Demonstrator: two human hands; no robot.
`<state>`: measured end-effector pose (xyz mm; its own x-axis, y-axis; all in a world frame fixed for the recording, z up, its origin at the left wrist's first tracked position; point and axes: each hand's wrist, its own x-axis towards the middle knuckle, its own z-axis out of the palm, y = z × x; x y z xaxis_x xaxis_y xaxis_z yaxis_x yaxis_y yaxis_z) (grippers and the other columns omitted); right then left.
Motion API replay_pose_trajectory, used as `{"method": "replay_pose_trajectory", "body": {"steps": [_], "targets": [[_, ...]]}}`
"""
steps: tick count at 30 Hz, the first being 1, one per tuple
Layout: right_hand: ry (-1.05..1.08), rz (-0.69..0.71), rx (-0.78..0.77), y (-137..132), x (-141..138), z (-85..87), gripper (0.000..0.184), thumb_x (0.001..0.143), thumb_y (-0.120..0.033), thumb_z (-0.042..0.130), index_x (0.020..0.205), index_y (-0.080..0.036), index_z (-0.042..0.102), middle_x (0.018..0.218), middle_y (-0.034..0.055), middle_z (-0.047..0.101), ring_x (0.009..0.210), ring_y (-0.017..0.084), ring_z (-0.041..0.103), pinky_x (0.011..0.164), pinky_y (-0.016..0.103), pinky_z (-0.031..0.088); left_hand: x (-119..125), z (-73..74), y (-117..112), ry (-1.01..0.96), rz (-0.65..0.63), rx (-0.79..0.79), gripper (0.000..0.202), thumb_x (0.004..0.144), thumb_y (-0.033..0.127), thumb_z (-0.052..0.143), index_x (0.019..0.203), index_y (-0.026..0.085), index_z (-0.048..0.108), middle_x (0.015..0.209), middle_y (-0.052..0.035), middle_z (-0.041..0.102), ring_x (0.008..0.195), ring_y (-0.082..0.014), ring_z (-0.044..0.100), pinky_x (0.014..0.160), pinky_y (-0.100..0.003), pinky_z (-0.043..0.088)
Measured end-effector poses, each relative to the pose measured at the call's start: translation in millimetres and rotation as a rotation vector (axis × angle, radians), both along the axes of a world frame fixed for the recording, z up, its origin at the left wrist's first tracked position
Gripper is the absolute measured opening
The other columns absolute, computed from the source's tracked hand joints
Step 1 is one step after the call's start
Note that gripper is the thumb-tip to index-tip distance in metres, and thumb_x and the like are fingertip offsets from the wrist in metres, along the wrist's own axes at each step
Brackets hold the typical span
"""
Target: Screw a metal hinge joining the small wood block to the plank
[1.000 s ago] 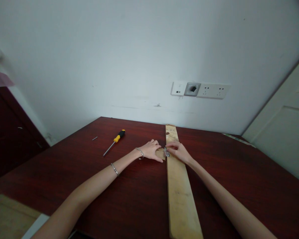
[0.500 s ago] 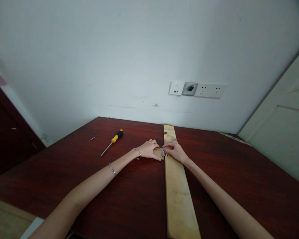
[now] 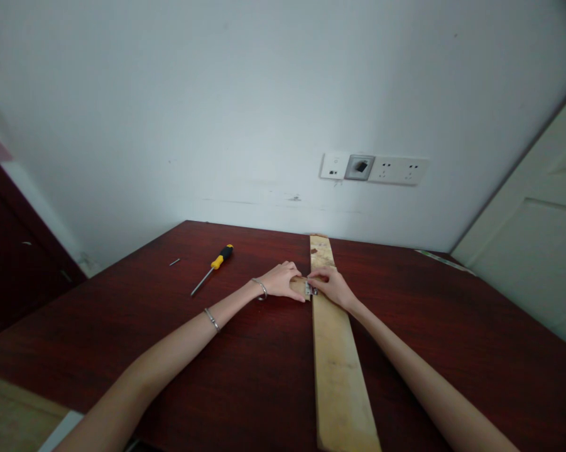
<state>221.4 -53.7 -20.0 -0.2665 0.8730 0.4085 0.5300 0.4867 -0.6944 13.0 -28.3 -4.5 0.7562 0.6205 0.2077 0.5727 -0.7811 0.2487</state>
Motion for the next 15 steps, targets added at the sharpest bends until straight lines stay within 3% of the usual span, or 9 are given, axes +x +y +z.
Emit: {"method": "replay_pose_trajectory", "body": {"steps": [15], "targets": [[-0.015, -0.004, 0.014, -1.2, -0.4, -1.0, 0.014, 0.076, -0.031, 0.062, 0.073, -0.021, 0.072, 0.084, 0.0046, 0.07, 0.084, 0.022, 0.061, 0.079, 0.035, 0.045, -0.4, -0.5, -0.3, -0.099, -0.016, -0.037, 0.065, 0.059, 0.06, 0.078, 0.103, 0.015, 0.064, 0.101, -0.0079, 0.053, 0.098, -0.0238, 0.051, 0.087, -0.033, 0.044]]}}
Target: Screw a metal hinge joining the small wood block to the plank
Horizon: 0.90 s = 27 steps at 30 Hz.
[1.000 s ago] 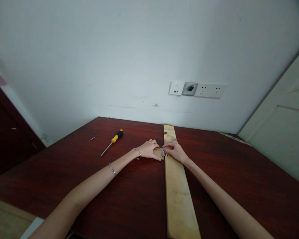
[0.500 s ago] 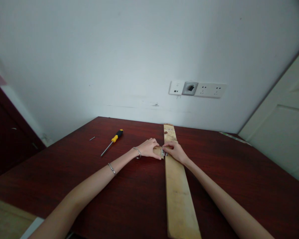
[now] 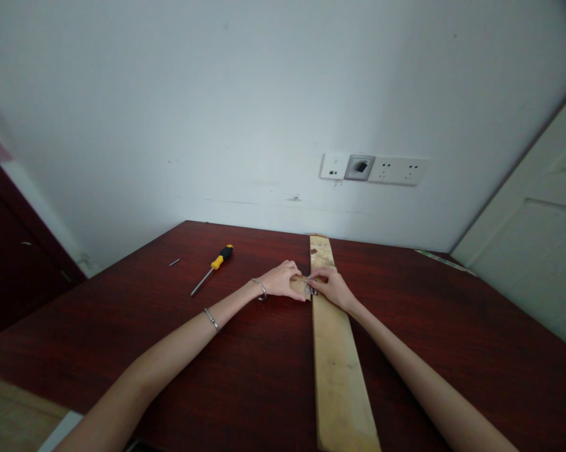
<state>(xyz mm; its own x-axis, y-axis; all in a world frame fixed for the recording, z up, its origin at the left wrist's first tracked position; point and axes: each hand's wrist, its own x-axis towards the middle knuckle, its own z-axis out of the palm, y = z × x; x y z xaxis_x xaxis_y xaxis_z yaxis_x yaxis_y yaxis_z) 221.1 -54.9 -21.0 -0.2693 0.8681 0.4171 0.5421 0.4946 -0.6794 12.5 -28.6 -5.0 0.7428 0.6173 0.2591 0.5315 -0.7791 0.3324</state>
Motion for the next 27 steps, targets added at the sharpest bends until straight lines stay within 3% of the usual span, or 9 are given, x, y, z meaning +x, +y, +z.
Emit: {"method": "replay_pose_trajectory", "body": {"steps": [7, 13, 18, 27], "targets": [[-0.001, -0.022, -0.012, -1, -1, 1.3, 0.014, 0.073, -0.032, 0.064, 0.074, -0.021, 0.073, 0.086, 0.0045, 0.07, 0.085, 0.022, 0.062, 0.081, 0.035, 0.047, -1, -2.3, -1, -0.009, -0.001, -0.034, 0.065, 0.061, 0.061, 0.076, 0.104, 0.015, 0.063, 0.101, -0.0074, 0.053, 0.097, -0.0234, 0.051, 0.087, -0.034, 0.043], [0.087, -0.023, -0.108, 3, 6, 0.6, 0.026, 0.07, -0.029, 0.066, 0.093, -0.02, 0.073, 0.1, 0.0068, 0.071, 0.093, 0.022, 0.064, 0.083, 0.035, 0.049, 0, -4.8, -1, 0.045, 0.026, -0.051, 0.067, 0.064, 0.065, 0.072, 0.109, 0.016, 0.062, 0.105, -0.0081, 0.053, 0.1, -0.0249, 0.049, 0.085, -0.034, 0.043], [0.239, -0.037, -0.156, 6, 11, 1.5, 0.021, 0.071, -0.027, 0.063, 0.088, -0.02, 0.074, 0.096, 0.006, 0.073, 0.09, 0.023, 0.066, 0.088, 0.039, 0.05, 0, -8.4, 1, 0.053, 0.001, -0.013, 0.067, 0.063, 0.064, 0.073, 0.108, 0.015, 0.062, 0.101, -0.0084, 0.054, 0.097, -0.0246, 0.048, 0.087, -0.034, 0.042], [0.28, -0.027, -0.18, 5, 10, 2.9, 0.021, 0.071, -0.029, 0.064, 0.086, -0.018, 0.073, 0.095, 0.0064, 0.074, 0.088, 0.023, 0.068, 0.088, 0.039, 0.05, 0, -12.0, 3, 0.111, 0.036, 0.008, 0.074, 0.062, 0.069, 0.071, 0.113, 0.016, 0.061, 0.104, -0.0095, 0.053, 0.097, -0.026, 0.046, 0.087, -0.036, 0.041]]}}
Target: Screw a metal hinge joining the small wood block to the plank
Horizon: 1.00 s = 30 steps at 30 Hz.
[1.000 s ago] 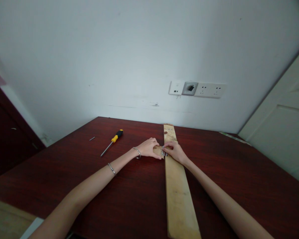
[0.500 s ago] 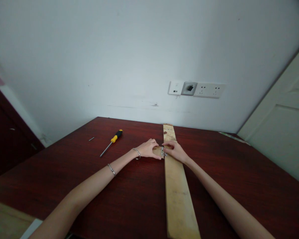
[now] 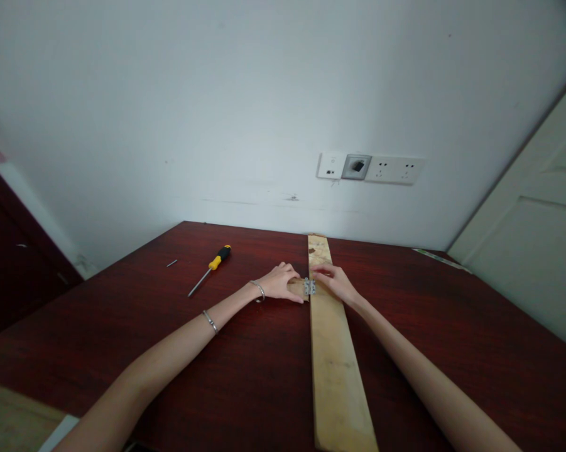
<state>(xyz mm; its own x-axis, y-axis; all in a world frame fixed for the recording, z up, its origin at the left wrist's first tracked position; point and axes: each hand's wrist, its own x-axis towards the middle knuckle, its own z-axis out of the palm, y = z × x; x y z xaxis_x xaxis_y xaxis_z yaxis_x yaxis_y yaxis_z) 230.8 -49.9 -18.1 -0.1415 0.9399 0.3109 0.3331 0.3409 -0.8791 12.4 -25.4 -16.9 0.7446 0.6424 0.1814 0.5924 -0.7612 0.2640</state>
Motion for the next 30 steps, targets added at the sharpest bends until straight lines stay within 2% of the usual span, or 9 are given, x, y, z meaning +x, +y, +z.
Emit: {"method": "replay_pose_trajectory", "body": {"steps": [6, 9, 12, 14, 16, 20, 25, 27, 30], "targets": [[-0.009, -0.02, 0.0, 2, 0, -2.3, 0.021, 0.07, -0.031, 0.064, 0.083, -0.019, 0.074, 0.093, 0.0063, 0.074, 0.088, 0.024, 0.068, 0.089, 0.04, 0.05, -2, 3.1, 1, -0.008, 0.01, -0.004, 0.08, 0.063, 0.065, 0.072, 0.123, 0.016, 0.057, 0.108, -0.0104, 0.052, 0.102, -0.0272, 0.046, 0.092, -0.038, 0.04], [-0.017, -0.032, 0.003, 2, 0, -3.7, 0.022, 0.07, -0.032, 0.064, 0.085, -0.019, 0.074, 0.093, 0.0063, 0.074, 0.088, 0.024, 0.068, 0.088, 0.041, 0.05, -10, 15.5, 4, -0.102, 0.019, 0.039, 0.063, 0.073, 0.057, 0.069, 0.12, 0.016, 0.059, 0.109, -0.0101, 0.054, 0.104, -0.0255, 0.047, 0.095, -0.039, 0.039], [-0.018, -0.04, 0.006, 1, 1, -3.8, 0.023, 0.071, -0.033, 0.063, 0.085, -0.019, 0.074, 0.093, 0.0062, 0.074, 0.087, 0.024, 0.068, 0.087, 0.041, 0.051, -32, 33.5, 12, -0.22, 0.075, 0.114, 0.039, 0.082, 0.043, 0.063, 0.111, 0.017, 0.063, 0.107, -0.0087, 0.057, 0.105, -0.0226, 0.049, 0.099, -0.038, 0.037], [-0.019, -0.043, 0.007, 1, 1, -3.4, 0.024, 0.07, -0.034, 0.063, 0.084, -0.019, 0.074, 0.093, 0.0067, 0.074, 0.087, 0.025, 0.068, 0.087, 0.041, 0.051, -56, 45.0, 21, -0.251, 0.15, 0.163, 0.028, 0.084, 0.035, 0.06, 0.105, 0.017, 0.066, 0.103, -0.0078, 0.059, 0.103, -0.0217, 0.051, 0.096, -0.037, 0.04], [-0.03, -0.043, 0.009, 1, 1, -3.1, 0.024, 0.07, -0.034, 0.062, 0.084, -0.019, 0.074, 0.093, 0.0073, 0.074, 0.088, 0.025, 0.068, 0.087, 0.041, 0.051, -89, 54.3, 31, -0.232, 0.281, 0.197, 0.023, 0.083, 0.03, 0.059, 0.099, 0.017, 0.068, 0.098, -0.0069, 0.062, 0.097, -0.0207, 0.054, 0.091, -0.034, 0.043], [-0.056, -0.037, 0.017, 0, 1, -2.8, 0.023, 0.071, -0.033, 0.062, 0.084, -0.019, 0.075, 0.093, 0.0068, 0.074, 0.089, 0.025, 0.068, 0.087, 0.04, 0.051, -172, 64.8, 49, -0.029, 0.673, 0.142, 0.025, 0.081, 0.026, 0.056, 0.101, 0.019, 0.068, 0.104, -0.0047, 0.066, 0.097, -0.0169, 0.059, 0.086, -0.024, 0.045], [-0.064, -0.032, 0.02, -2, 0, -0.6, 0.022, 0.071, -0.034, 0.062, 0.081, -0.02, 0.075, 0.09, 0.0065, 0.075, 0.087, 0.026, 0.068, 0.087, 0.04, 0.051, -269, 64.2, 45, 0.124, 0.944, 0.04, 0.016, 0.069, 0.022, 0.062, 0.082, 0.017, 0.07, 0.089, -0.0064, 0.07, 0.085, -0.0198, 0.065, 0.073, -0.023, 0.047], [-0.067, -0.033, 0.014, -3, 0, 0.5, 0.022, 0.07, -0.034, 0.062, 0.081, -0.019, 0.075, 0.09, 0.0066, 0.075, 0.087, 0.026, 0.068, 0.087, 0.04, 0.051, -294, 61.0, 38, 0.175, 1.011, 0.003, 0.014, 0.066, 0.024, 0.064, 0.076, 0.017, 0.07, 0.085, -0.0067, 0.07, 0.082, -0.0205, 0.065, 0.071, -0.024, 0.047], [-0.07, -0.03, 0.01, -3, 0, 1.1, 0.022, 0.07, -0.034, 0.062, 0.081, -0.019, 0.075, 0.09, 0.0066, 0.075, 0.087, 0.026, 0.068, 0.086, 0.04, 0.051, -319, 55.5, 29, 0.23, 1.049, -0.062, 0.015, 0.063, 0.03, 0.067, 0.072, 0.018, 0.069, 0.082, -0.0062, 0.07, 0.078, -0.0202, 0.064, 0.067, -0.024, 0.046]]}}
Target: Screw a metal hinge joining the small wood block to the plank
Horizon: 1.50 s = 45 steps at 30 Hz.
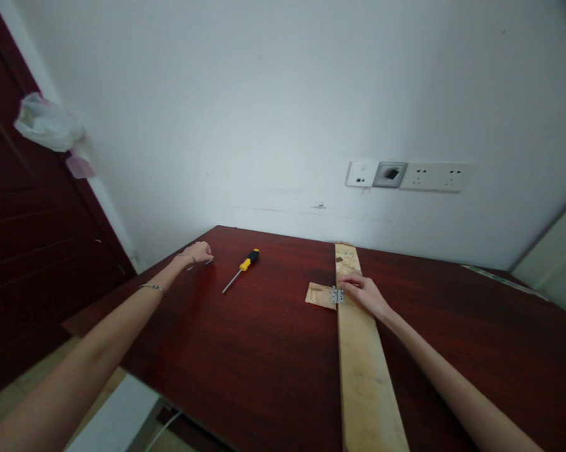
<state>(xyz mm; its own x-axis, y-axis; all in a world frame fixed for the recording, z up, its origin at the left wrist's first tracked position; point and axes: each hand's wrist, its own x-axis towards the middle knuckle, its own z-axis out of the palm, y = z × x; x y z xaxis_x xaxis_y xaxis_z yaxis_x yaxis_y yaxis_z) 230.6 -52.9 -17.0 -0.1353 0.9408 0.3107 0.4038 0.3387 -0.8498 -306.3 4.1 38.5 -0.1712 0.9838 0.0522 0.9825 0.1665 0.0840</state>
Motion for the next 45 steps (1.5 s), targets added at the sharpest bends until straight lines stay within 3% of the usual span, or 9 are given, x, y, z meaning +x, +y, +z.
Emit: {"method": "replay_pose_trajectory", "body": {"steps": [7, 18, 23, 27, 31, 36, 39, 41, 45], "targets": [[0.013, 0.019, -0.006, 0, 0, -0.9, 0.023, 0.07, -0.034, 0.061, 0.08, -0.019, 0.075, 0.09, 0.0072, 0.075, 0.086, 0.026, 0.068, 0.086, 0.04, 0.051, -16, -8.8, -5, -0.009, 0.021, -0.103, 0.01, 0.063, 0.027, 0.066, 0.067, 0.019, 0.068, 0.074, -0.0037, 0.069, 0.074, -0.0176, 0.063, 0.061, -0.02, 0.044], [-0.004, 0.02, -0.002, -2, -2, 0.7, 0.023, 0.071, -0.035, 0.06, 0.081, -0.019, 0.075, 0.091, 0.007, 0.074, 0.086, 0.025, 0.068, 0.086, 0.039, 0.051, -13, -18.1, -6, -0.025, 0.009, -0.072, 0.005, 0.063, 0.022, 0.063, 0.064, 0.018, 0.066, 0.073, -0.0037, 0.068, 0.073, -0.0176, 0.064, 0.063, -0.021, 0.045], [0.007, 0.014, -0.018, -2, -1, 4.5, 0.023, 0.07, -0.035, 0.061, 0.079, -0.019, 0.075, 0.091, 0.0067, 0.075, 0.088, 0.026, 0.068, 0.088, 0.04, 0.05, -5, -14.8, -7, -0.064, -0.024, -0.008, 0.005, 0.06, 0.022, 0.063, 0.056, 0.019, 0.063, 0.062, -0.0018, 0.065, 0.069, -0.0176, 0.062, 0.064, -0.022, 0.045], [0.016, 0.008, -0.033, 2, 0, 8.9, 0.022, 0.07, -0.033, 0.06, 0.079, -0.02, 0.075, 0.091, 0.0058, 0.075, 0.089, 0.026, 0.068, 0.089, 0.042, 0.05, 15, -4.4, 1, -0.146, -0.079, 0.101, 0.007, 0.061, 0.021, 0.062, 0.054, 0.019, 0.063, 0.062, -0.0022, 0.066, 0.07, -0.0187, 0.062, 0.067, -0.023, 0.045], [0.015, -0.012, 0.053, 4, -4, 18.9, 0.021, 0.071, -0.031, 0.059, 0.079, -0.02, 0.074, 0.093, 0.0064, 0.075, 0.094, 0.026, 0.067, 0.092, 0.042, 0.048, 63, 6.1, 16, -0.279, -0.204, 0.232, 0.01, 0.067, 0.024, 0.06, 0.063, 0.018, 0.067, 0.073, -0.0031, 0.07, 0.077, -0.0186, 0.064, 0.073, -0.024, 0.047], [0.001, 0.044, 0.148, 0, -18, 35.1, 0.023, 0.075, -0.031, 0.057, 0.085, -0.019, 0.074, 0.095, 0.0075, 0.074, 0.091, 0.023, 0.067, 0.087, 0.039, 0.05, 166, 1.9, 24, -0.468, -0.422, 0.355, 0.015, 0.072, 0.022, 0.058, 0.077, 0.015, 0.07, 0.08, -0.0038, 0.071, 0.08, -0.0172, 0.065, 0.077, -0.025, 0.049], [-0.006, 0.042, 0.171, -2, -26, 39.6, 0.025, 0.077, -0.033, 0.057, 0.088, -0.019, 0.074, 0.096, 0.0083, 0.074, 0.09, 0.023, 0.067, 0.084, 0.038, 0.051, 235, -11.0, 14, -0.585, -0.53, 0.419, 0.018, 0.078, 0.025, 0.055, 0.082, 0.014, 0.069, 0.086, -0.0049, 0.071, 0.081, -0.016, 0.064, 0.077, -0.026, 0.049], [0.009, 0.029, 0.171, -2, -29, 39.9, 0.026, 0.077, -0.035, 0.058, 0.09, -0.018, 0.074, 0.098, 0.0085, 0.074, 0.091, 0.022, 0.067, 0.084, 0.037, 0.051, 275, -20.9, 1, -0.863, -0.656, 0.496, 0.015, 0.076, 0.023, 0.058, 0.079, 0.013, 0.068, 0.082, -0.0064, 0.07, 0.077, -0.0165, 0.064, 0.075, -0.027, 0.05], [0.057, 0.016, 0.11, -1, -32, 38.1, 0.03, 0.077, -0.04, 0.059, 0.093, -0.02, 0.074, 0.103, 0.0082, 0.073, 0.091, 0.023, 0.067, 0.078, 0.036, 0.053, 324, -33.4, -26, -1.119, -0.764, 0.472, 0.009, 0.075, 0.022, 0.06, 0.074, 0.014, 0.065, 0.077, -0.0055, 0.069, 0.074, -0.0159, 0.063, 0.073, -0.028, 0.051]]}}
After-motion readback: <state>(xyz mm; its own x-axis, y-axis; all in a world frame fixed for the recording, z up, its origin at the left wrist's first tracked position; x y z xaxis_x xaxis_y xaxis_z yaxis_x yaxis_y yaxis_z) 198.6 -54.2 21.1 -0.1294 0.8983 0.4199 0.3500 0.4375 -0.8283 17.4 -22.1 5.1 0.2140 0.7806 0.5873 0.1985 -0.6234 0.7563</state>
